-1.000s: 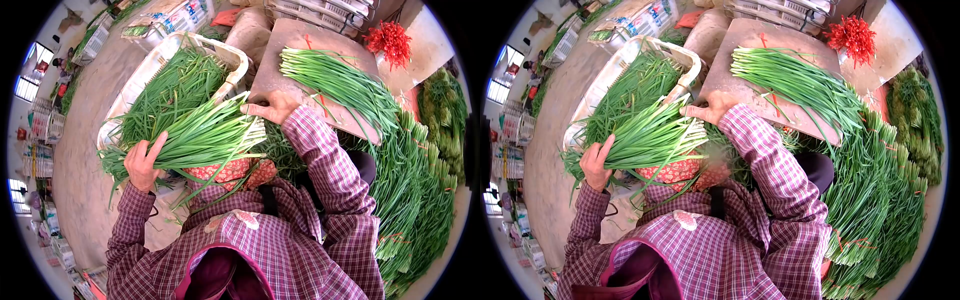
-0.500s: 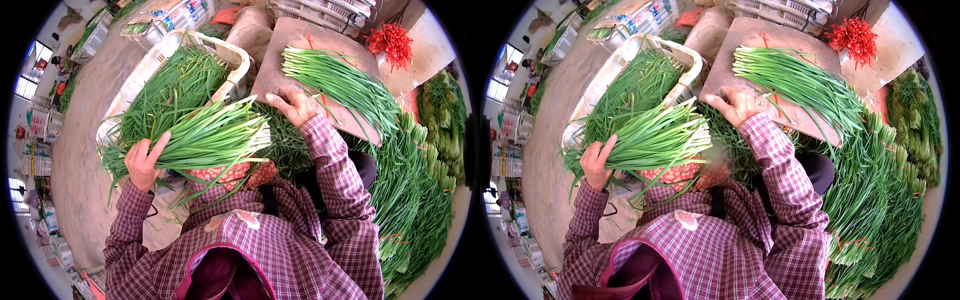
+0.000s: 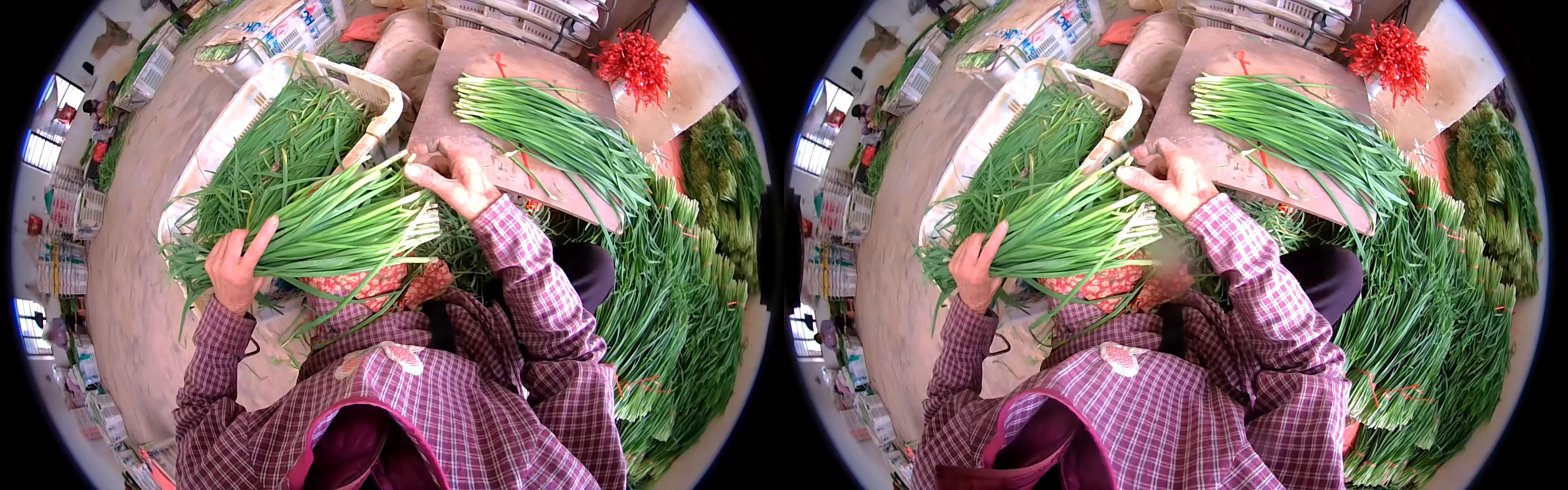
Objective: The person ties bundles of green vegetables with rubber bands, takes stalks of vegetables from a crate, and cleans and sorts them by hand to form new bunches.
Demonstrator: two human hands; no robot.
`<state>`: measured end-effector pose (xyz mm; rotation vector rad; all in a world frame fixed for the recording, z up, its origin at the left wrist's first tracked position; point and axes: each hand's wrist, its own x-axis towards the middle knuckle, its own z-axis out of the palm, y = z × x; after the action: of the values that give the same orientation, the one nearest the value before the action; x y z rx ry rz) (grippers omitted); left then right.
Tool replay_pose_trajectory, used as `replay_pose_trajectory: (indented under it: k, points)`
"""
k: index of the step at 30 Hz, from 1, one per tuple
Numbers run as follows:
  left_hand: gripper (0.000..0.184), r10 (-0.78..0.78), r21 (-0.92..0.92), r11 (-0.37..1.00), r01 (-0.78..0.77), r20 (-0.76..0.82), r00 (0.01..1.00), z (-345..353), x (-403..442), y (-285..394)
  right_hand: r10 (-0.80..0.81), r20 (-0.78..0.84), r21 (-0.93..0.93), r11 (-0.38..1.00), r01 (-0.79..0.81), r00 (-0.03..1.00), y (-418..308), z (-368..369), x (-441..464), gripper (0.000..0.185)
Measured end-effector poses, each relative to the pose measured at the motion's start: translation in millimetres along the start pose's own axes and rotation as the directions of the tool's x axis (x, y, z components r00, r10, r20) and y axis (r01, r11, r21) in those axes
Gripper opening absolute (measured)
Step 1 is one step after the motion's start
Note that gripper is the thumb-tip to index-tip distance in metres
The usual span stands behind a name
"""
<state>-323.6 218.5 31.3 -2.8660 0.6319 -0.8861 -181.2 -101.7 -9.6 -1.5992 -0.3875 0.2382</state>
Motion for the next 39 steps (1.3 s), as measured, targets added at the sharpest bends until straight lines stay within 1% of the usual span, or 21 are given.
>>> replay_pose_trajectory:
  k: [2, 6, 9, 14, 15, 17, 18, 19, 21, 23, 24, 25, 26, 28, 30, 31, 32, 33, 35, 36, 39]
  points:
    - [0.068, -0.002, 0.006, 1.0, 0.002, 0.005, 1.0, -1, 0, 0, -0.041, -0.043, -0.191, 0.981, 0.032, 0.998, 6, 6, 6, 0.054]
    - [0.067, -0.009, 0.009, 1.0, 0.009, 0.007, 1.0, -2, -1, 1, -0.092, -0.19, -0.205, 0.977, 0.052, 0.977, 7, 19, 7, 0.036]
    - [0.067, -0.014, 0.004, 1.0, 0.014, -0.002, 1.0, 0, -3, 0, -0.164, -0.179, -0.297, 0.949, 0.106, 0.97, -4, 8, -4, 0.033]
    - [0.069, 0.006, 0.006, 1.0, -0.006, 0.024, 1.0, 1, -5, -5, -0.372, -0.313, -0.645, 0.758, 0.091, 0.874, 19, -69, -31, 0.026]
    - [0.069, 0.005, 0.004, 1.0, -0.005, 0.021, 1.0, 2, -5, -6, -0.344, -0.322, -0.728, 0.685, 0.001, 0.882, 30, -93, -39, 0.023]
    - [0.07, 0.0, -0.022, 1.0, 0.0, -0.018, 1.0, 4, -6, -6, -0.246, -0.282, -0.941, 0.259, -0.218, 0.927, 29, -134, -64, 0.023]
    - [0.07, 0.0, -0.024, 1.0, 0.0, -0.018, 1.0, 5, -7, -6, 0.035, -0.437, -0.891, 0.117, -0.438, 0.899, 26, -147, -70, 0.022]
    - [0.07, -0.002, -0.032, 0.999, 0.002, -0.01, 1.0, 6, -8, -8, -0.026, -0.36, -0.925, -0.119, -0.36, 0.933, 27, -151, -84, 0.019]
    - [0.07, 0.006, -0.044, 0.999, -0.007, -0.008, 1.0, 9, -4, -8, -0.106, -0.299, -0.951, -0.045, -0.305, 0.948, 1, -128, -85, 0.017]
    - [0.069, 0.024, -0.045, 0.999, -0.026, -0.039, 0.999, 8, -1, -7, -0.336, -0.055, -0.966, 0.257, 0.035, 0.94, -11, -102, -69, 0.021]
    - [0.069, 0.03, -0.041, 0.999, -0.032, -0.04, 0.999, 8, -2, -8, -0.182, -0.023, -0.852, 0.518, 0.076, 0.983, -21, -84, -57, 0.029]
    - [0.069, 0.027, -0.051, 0.998, -0.029, -0.025, 0.999, 9, -4, -9, -0.318, 0.105, -0.747, 0.6, 0.285, 0.942, -18, -68, -45, 0.036]
    - [0.069, 0.024, -0.059, 0.998, -0.024, -0.01, 1.0, 9, -5, -10, -0.299, 0.148, -0.698, 0.643, 0.314, 0.943, 2, -56, -33, 0.04]
    - [0.07, 0.008, -0.072, 0.997, -0.008, 0.005, 1.0, 7, -4, -10, -0.332, 0.341, -0.596, 0.648, 0.475, 0.88, -4, -30, -12, 0.044]
    - [0.072, -0.009, -0.089, 0.996, 0.01, 0.017, 1.0, 3, -4, -9, -0.391, 0.389, -0.506, 0.666, 0.549, 0.834, 16, -21, 1, 0.036]
    - [0.071, -0.096, -0.146, 0.982, 0.116, 0.137, 0.986, -1, -5, -10, -0.391, 0.406, -0.475, 0.682, 0.556, 0.826, 16, -16, 6, 0.034]
    - [0.071, -0.172, -0.189, 0.956, 0.225, 0.259, 0.95, -4, -4, -11, -0.361, 0.369, -0.479, 0.716, 0.508, 0.856, 17, -18, 2, 0.025]
    - [0.071, -0.169, -0.186, 0.958, 0.22, 0.26, 0.951, -6, 0, -10, -0.365, 0.365, -0.477, 0.717, 0.509, 0.856, 16, -23, 1, 0.025]
    - [0.068, -0.143, -0.571, 0.77, 0.286, 0.282, 0.949, -9, 9, -4, -0.475, 0.375, -0.426, 0.674, 0.603, 0.796, 7, -33, -5, 0.017]
    - [0.065, -0.152, -0.578, 0.711, 0.401, 0.431, 0.89, -17, 12, -4, -0.522, 0.315, -0.436, 0.663, 0.609, 0.793, 9, -40, -4, 0.012]
    - [0.067, -0.162, -0.569, 0.619, 0.541, 0.581, 0.798, -19, -2, -20, -0.439, 0.167, -0.641, 0.632, 0.436, 0.883, -5, -83, -26, 0.009]
